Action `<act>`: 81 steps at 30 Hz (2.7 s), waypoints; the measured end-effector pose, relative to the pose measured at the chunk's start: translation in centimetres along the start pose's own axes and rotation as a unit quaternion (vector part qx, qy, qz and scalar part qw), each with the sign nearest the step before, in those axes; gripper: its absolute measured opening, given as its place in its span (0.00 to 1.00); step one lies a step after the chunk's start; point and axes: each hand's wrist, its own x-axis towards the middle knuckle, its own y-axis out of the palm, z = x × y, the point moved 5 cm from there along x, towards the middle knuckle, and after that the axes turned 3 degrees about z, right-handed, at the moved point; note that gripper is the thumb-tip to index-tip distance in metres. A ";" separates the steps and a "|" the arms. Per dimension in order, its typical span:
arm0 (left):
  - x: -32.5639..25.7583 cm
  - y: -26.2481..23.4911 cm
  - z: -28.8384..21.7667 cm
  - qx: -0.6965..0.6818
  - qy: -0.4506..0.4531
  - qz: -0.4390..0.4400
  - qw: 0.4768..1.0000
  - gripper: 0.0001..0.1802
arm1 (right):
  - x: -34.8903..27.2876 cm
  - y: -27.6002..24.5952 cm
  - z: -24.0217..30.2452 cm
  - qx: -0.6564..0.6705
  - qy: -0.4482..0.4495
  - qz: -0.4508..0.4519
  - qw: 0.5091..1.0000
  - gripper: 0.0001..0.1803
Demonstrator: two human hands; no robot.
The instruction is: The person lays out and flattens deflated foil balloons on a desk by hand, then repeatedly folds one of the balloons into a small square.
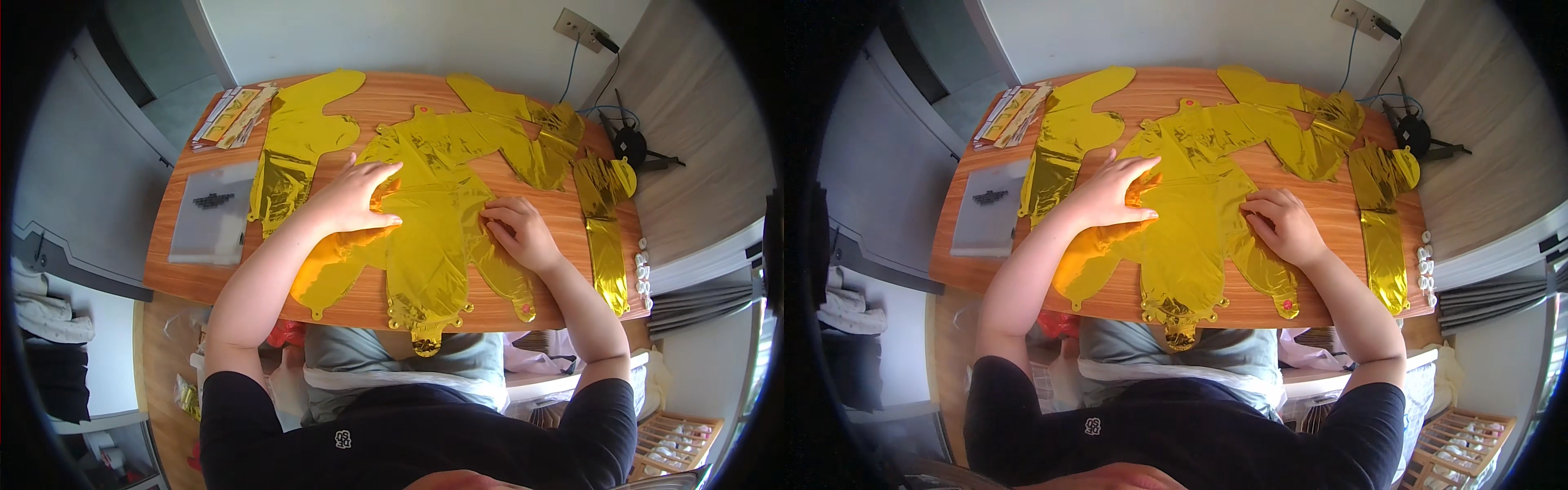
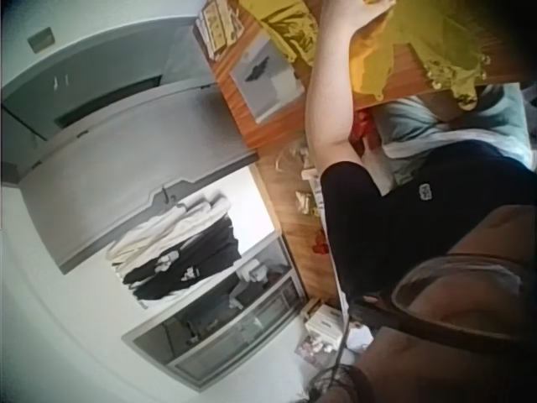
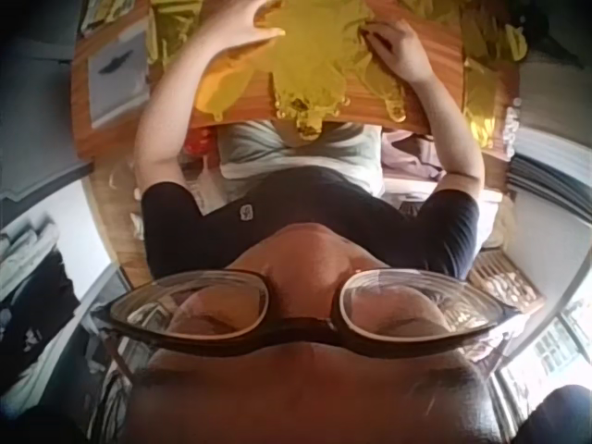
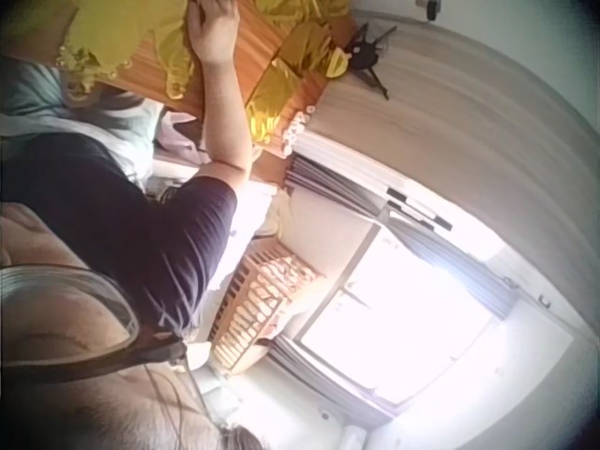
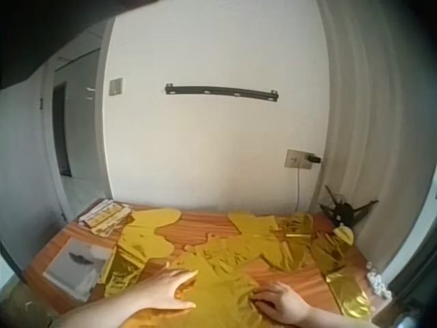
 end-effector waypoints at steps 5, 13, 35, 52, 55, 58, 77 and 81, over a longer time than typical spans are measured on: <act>0.0 0.1 0.2 0.012 0.010 -0.003 1.000 0.52 | 0.0 0.0 -0.1 0.001 0.001 0.004 1.000 0.11; -0.2 -0.4 -0.3 0.021 0.019 -0.030 0.999 0.49 | -0.2 0.1 -0.1 0.005 0.003 0.016 1.000 0.13; 1.1 0.3 1.4 0.031 -0.010 -0.019 0.999 0.36 | 0.0 0.0 0.0 0.007 0.002 0.043 0.999 0.18; 1.5 0.5 2.1 0.053 0.002 -0.019 0.998 0.35 | -0.1 0.2 -0.3 0.001 0.009 0.051 0.999 0.20; 1.5 0.4 1.9 0.058 -0.008 -0.020 0.998 0.35 | -0.1 0.2 -0.4 0.007 0.007 0.053 0.999 0.20; 1.3 0.4 2.0 0.060 -0.011 -0.018 0.998 0.36 | 0.0 0.2 -0.2 0.008 0.007 0.051 0.999 0.20; 1.5 0.1 1.9 -0.020 0.009 -0.006 1.000 0.41 | -0.1 0.4 -0.8 0.021 0.008 0.055 0.998 0.20; 2.0 1.3 1.9 0.056 0.024 -0.038 0.997 0.42 | 0.0 0.3 -0.8 0.020 0.010 0.053 0.998 0.20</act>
